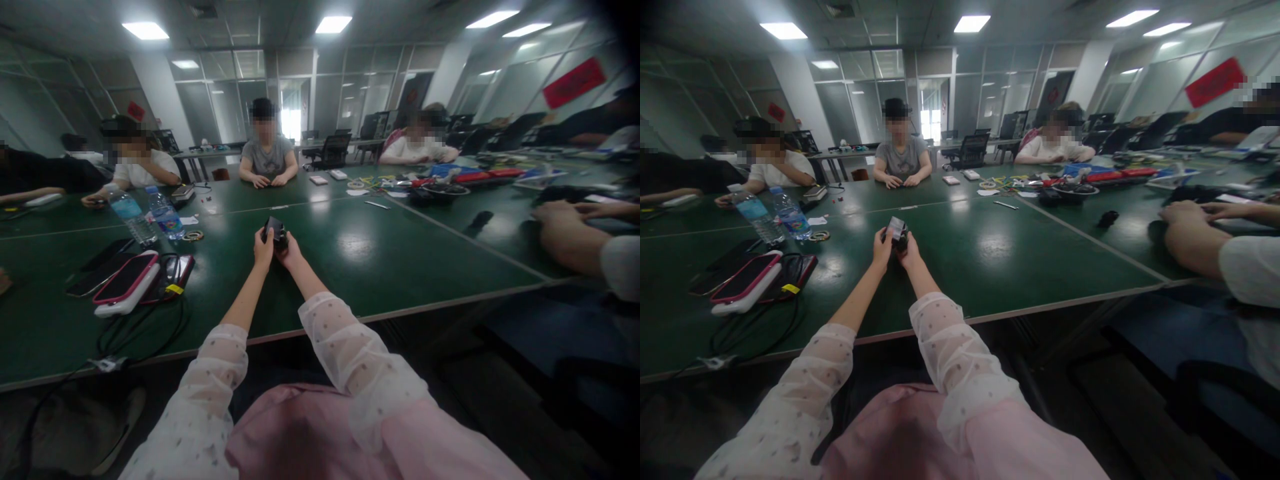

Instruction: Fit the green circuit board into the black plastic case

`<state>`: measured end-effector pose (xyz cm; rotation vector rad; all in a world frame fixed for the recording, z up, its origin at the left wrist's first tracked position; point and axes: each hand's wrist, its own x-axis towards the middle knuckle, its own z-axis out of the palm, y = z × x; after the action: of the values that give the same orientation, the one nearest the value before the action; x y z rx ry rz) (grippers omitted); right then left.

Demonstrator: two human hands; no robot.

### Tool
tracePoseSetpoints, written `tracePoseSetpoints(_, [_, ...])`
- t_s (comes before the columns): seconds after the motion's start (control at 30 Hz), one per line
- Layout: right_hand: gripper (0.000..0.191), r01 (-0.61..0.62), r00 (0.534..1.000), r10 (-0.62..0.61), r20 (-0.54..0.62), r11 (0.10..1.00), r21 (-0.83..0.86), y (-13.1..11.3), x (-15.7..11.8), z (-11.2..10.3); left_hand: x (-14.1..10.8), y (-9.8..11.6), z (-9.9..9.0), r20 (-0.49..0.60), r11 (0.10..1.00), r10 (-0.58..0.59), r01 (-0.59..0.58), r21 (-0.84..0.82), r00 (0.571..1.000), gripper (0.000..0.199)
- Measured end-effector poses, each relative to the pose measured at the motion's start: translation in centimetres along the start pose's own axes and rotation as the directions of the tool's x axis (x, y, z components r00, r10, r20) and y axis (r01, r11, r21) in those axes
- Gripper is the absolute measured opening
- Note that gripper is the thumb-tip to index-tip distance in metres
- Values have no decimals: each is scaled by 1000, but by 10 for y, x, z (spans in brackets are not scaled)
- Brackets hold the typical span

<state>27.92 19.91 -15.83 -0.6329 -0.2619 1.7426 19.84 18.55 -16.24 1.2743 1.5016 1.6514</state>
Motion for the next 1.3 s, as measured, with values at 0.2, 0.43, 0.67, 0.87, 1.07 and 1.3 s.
tracePoseSetpoints(0.2, [25,68,998,-67,11,996,-65,3,-2,3,-4,4,-1,7,1000,-2,2,31,1000,56])
tracePoseSetpoints(0.43, [24,123,992,-117,49,985,-125,4,-5,4,-10,11,-5,25,978,65,-69,194,998,61])
tracePoseSetpoints(0.67, [25,127,991,-120,57,981,-147,1,-12,5,-13,16,-6,65,953,96,-110,283,993,62])
tracePoseSetpoints(0.87, [26,107,994,-103,38,984,-139,0,-13,7,-16,20,-7,73,947,99,-116,299,992,61])
tracePoseSetpoints(1.07, [31,59,998,-56,29,992,-113,0,-12,4,-26,30,-7,99,926,229,-248,286,968,58])
tracePoseSetpoints(1.3, [33,29,999,-27,22,995,-95,-1,-8,3,-22,27,-5,69,960,181,-192,203,981,56])
